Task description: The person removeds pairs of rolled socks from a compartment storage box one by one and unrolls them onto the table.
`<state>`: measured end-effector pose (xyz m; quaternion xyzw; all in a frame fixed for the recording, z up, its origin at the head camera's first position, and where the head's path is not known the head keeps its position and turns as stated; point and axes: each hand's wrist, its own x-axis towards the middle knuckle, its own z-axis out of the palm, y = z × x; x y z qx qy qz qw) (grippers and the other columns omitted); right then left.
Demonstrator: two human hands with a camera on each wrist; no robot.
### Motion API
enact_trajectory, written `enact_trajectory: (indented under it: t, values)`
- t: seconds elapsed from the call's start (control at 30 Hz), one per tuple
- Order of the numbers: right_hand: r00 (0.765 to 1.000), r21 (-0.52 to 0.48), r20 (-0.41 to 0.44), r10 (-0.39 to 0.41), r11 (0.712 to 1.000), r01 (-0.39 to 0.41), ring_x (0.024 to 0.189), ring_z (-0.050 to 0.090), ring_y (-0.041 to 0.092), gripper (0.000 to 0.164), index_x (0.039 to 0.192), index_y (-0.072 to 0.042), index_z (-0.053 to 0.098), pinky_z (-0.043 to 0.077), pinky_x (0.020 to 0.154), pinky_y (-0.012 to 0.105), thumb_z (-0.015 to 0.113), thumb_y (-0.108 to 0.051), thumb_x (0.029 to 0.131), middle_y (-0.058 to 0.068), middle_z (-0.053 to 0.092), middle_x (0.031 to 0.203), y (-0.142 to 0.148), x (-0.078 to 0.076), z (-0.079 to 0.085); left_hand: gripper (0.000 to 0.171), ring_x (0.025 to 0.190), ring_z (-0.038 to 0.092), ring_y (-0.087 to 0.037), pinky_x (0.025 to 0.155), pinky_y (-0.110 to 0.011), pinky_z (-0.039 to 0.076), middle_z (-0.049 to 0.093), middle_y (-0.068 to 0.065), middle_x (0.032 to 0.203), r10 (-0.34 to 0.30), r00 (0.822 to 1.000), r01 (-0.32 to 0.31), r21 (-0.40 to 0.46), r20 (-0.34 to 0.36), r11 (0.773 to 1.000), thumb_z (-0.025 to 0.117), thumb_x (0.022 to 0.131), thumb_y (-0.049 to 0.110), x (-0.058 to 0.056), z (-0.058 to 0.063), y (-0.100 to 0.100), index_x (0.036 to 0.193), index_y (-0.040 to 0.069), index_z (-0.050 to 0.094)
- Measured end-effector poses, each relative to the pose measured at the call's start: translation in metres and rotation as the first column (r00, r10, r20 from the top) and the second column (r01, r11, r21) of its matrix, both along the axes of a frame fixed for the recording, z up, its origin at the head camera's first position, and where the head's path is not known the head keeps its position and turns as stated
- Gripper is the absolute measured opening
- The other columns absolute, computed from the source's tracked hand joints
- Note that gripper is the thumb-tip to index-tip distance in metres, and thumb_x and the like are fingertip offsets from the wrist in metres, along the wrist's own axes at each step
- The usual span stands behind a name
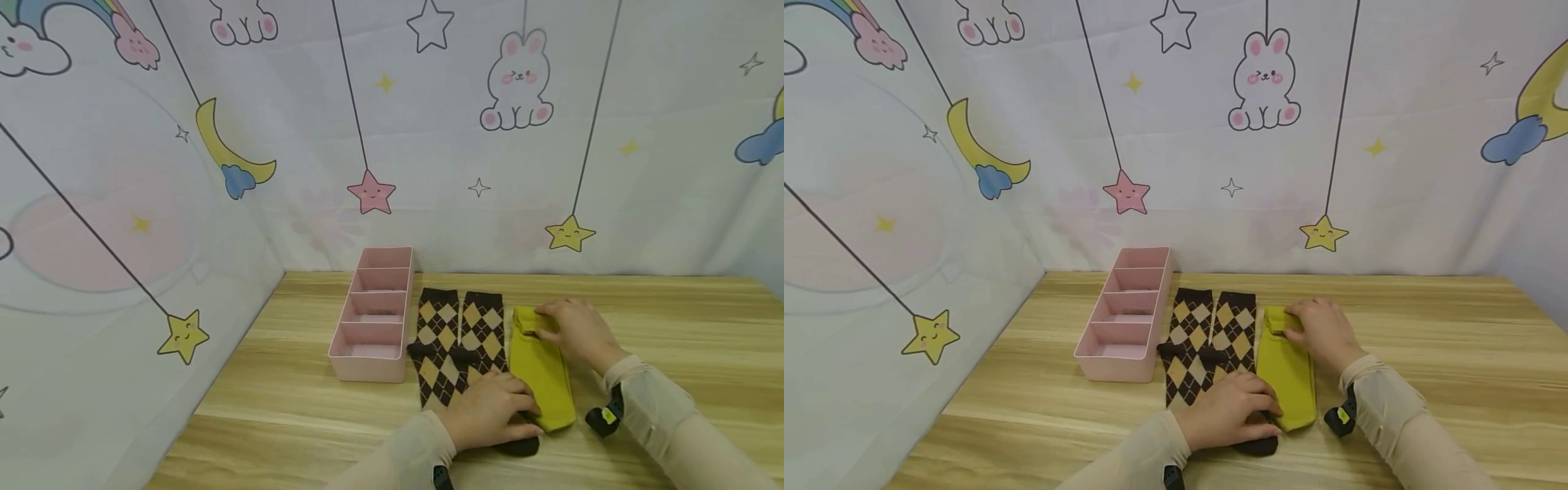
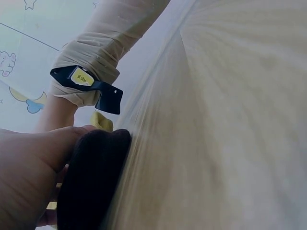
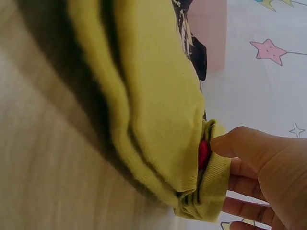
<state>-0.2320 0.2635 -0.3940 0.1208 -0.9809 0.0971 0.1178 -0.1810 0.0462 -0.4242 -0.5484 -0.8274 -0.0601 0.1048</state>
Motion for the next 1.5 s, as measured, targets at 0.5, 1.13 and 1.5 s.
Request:
enact_trajectory:
  t: [0.5, 1.13, 1.5]
  values:
    - [1.0, 0.006, 0.001, 0.019, 1.0, -0.019, 0.113, 0.054, 0.046, 0.049, 0.124, 0.002, 0.061, 0.042, 0.092, 0.061, 0.072, -0.024, 0.085, 0.026, 0.062, 0.122, 0.002, -0.006, -0.011, 0.029, 0.11, 0.056, 0.0, 0.102, -0.021, 0.04, 0.065, 0.015, 0.113, -0.001, 1.0, 0.001, -0.009, 0.031, 1.0, 0.054, 0.094, 0.049, -0.001, 0.002, -0.001, 0.109, 0.031, 0.069]
    - [0.998, -0.013, 0.015, 0.061, 0.998, -0.061, 0.107, 0.06, 0.044, 0.043, 0.12, 0.0, 0.065, 0.047, 0.09, 0.058, 0.07, -0.027, 0.087, 0.022, 0.066, 0.117, 0.012, -0.017, -0.009, 0.028, 0.11, 0.056, -0.001, 0.101, -0.02, 0.041, 0.065, 0.015, 0.113, -0.001, 1.0, 0.001, -0.006, 0.023, 1.0, 0.054, 0.094, 0.048, 0.0, 0.003, -0.001, 0.109, 0.03, 0.069]
    - [0.999, -0.023, 0.006, 0.053, 0.998, -0.052, 0.101, 0.063, 0.043, 0.043, 0.12, 0.001, 0.064, 0.049, 0.087, 0.057, 0.068, -0.028, 0.088, 0.023, 0.067, 0.114, 0.014, -0.023, -0.009, 0.027, 0.109, 0.057, 0.0, 0.1, -0.018, 0.04, 0.066, 0.015, 0.113, -0.011, 1.0, 0.011, -0.001, 0.021, 1.0, 0.055, 0.094, 0.047, 0.0, 0.004, -0.001, 0.109, 0.03, 0.07]
